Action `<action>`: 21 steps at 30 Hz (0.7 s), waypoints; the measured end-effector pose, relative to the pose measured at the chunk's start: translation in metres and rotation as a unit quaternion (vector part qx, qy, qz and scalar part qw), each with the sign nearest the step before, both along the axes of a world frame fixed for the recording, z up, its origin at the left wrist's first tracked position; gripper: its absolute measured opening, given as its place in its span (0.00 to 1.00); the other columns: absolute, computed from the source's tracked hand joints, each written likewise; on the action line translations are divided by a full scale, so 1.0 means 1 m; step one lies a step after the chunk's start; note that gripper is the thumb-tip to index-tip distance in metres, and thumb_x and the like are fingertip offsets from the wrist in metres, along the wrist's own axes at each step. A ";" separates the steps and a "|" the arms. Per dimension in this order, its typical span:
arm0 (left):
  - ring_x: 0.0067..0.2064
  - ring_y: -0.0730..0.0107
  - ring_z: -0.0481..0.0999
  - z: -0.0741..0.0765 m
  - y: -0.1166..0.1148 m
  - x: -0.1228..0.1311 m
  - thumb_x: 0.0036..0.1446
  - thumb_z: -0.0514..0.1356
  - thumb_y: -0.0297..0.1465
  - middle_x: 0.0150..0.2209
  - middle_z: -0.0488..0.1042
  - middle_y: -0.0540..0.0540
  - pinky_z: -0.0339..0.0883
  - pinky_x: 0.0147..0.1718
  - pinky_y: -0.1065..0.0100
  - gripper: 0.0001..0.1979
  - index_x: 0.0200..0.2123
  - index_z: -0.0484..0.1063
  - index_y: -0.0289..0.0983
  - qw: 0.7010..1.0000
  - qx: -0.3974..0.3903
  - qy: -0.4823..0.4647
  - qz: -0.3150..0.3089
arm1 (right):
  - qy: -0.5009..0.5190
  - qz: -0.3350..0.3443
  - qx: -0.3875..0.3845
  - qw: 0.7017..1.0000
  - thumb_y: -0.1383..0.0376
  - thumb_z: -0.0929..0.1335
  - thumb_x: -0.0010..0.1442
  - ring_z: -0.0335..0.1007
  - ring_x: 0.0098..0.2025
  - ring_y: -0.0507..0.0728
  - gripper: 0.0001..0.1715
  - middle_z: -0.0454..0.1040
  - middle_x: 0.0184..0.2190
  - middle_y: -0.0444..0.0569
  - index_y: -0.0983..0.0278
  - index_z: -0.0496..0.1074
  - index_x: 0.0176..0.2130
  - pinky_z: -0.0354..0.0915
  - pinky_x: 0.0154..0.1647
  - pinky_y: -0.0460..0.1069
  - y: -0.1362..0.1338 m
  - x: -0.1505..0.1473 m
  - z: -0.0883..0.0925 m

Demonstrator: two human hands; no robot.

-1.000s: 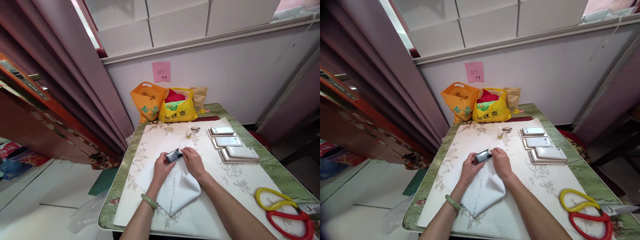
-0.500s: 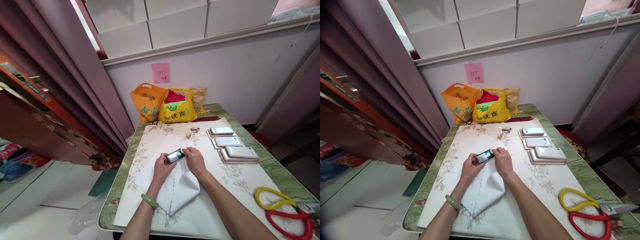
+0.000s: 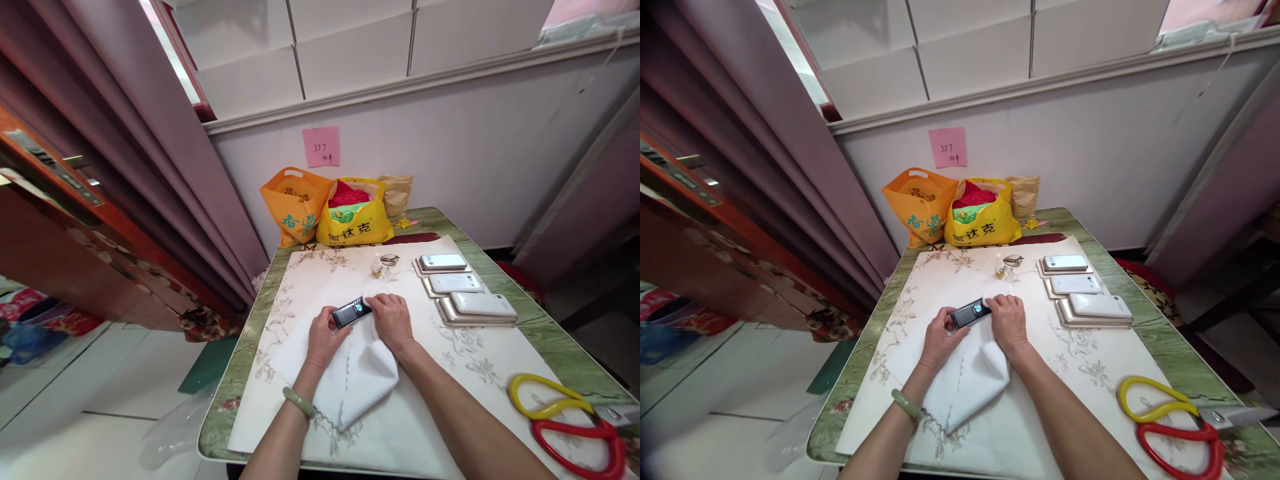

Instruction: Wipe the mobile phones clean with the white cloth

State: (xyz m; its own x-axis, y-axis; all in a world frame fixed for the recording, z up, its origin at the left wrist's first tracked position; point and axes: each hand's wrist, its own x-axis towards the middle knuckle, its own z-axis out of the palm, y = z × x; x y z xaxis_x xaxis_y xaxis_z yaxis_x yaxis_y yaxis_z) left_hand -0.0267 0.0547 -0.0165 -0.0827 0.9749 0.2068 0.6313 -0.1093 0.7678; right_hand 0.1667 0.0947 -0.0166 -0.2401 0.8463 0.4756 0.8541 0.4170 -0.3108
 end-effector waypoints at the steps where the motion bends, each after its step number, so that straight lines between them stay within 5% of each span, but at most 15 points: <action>1: 0.30 0.68 0.70 0.000 0.000 0.000 0.44 0.66 0.37 0.27 0.71 0.53 0.64 0.33 0.67 0.20 0.42 0.68 0.40 1.000 -0.002 0.002 0.000 | 0.003 0.032 0.007 0.999 0.70 0.65 0.63 0.63 0.39 0.58 0.13 0.76 0.36 0.49 0.58 0.76 0.44 0.54 0.47 0.54 -0.004 -0.004 0.002; 6: 0.32 0.67 0.71 0.000 0.000 0.000 0.46 0.63 0.33 0.30 0.72 0.51 0.64 0.35 0.67 0.18 0.42 0.67 0.41 0.999 0.005 0.042 0.015 | 0.012 0.248 0.029 0.968 0.69 0.64 0.65 0.64 0.40 0.55 0.13 0.75 0.38 0.46 0.56 0.75 0.46 0.56 0.47 0.51 -0.022 -0.030 0.012; 8: 0.32 0.67 0.71 0.000 0.000 0.000 0.46 0.63 0.34 0.29 0.72 0.52 0.64 0.35 0.67 0.18 0.42 0.67 0.41 0.999 0.005 0.050 0.013 | 0.010 0.214 0.026 0.976 0.69 0.65 0.65 0.64 0.40 0.55 0.14 0.75 0.38 0.46 0.56 0.75 0.46 0.55 0.48 0.51 -0.019 -0.028 0.011; 13: 0.32 0.68 0.70 -0.001 0.000 -0.001 0.45 0.65 0.38 0.29 0.70 0.52 0.64 0.35 0.67 0.20 0.42 0.66 0.40 0.999 0.001 0.041 0.001 | -0.011 -0.021 -0.015 1.000 0.68 0.65 0.64 0.64 0.39 0.57 0.13 0.75 0.36 0.49 0.57 0.75 0.46 0.53 0.47 0.54 -0.002 -0.005 0.001; 15: 0.32 0.67 0.70 -0.001 0.000 -0.001 0.45 0.65 0.38 0.29 0.70 0.52 0.64 0.35 0.67 0.20 0.42 0.66 0.40 0.999 -0.003 0.039 0.001 | -0.016 -0.028 -0.014 0.999 0.68 0.65 0.65 0.63 0.39 0.57 0.13 0.75 0.35 0.49 0.58 0.75 0.46 0.53 0.47 0.54 -0.004 -0.006 0.001; 21: 0.33 0.66 0.71 0.000 0.000 0.000 0.48 0.63 0.33 0.30 0.71 0.51 0.64 0.36 0.65 0.17 0.43 0.66 0.41 0.999 -0.003 0.052 0.011 | -0.005 0.219 0.036 0.975 0.69 0.64 0.65 0.63 0.40 0.55 0.14 0.74 0.37 0.47 0.55 0.74 0.47 0.55 0.49 0.51 -0.023 -0.033 0.009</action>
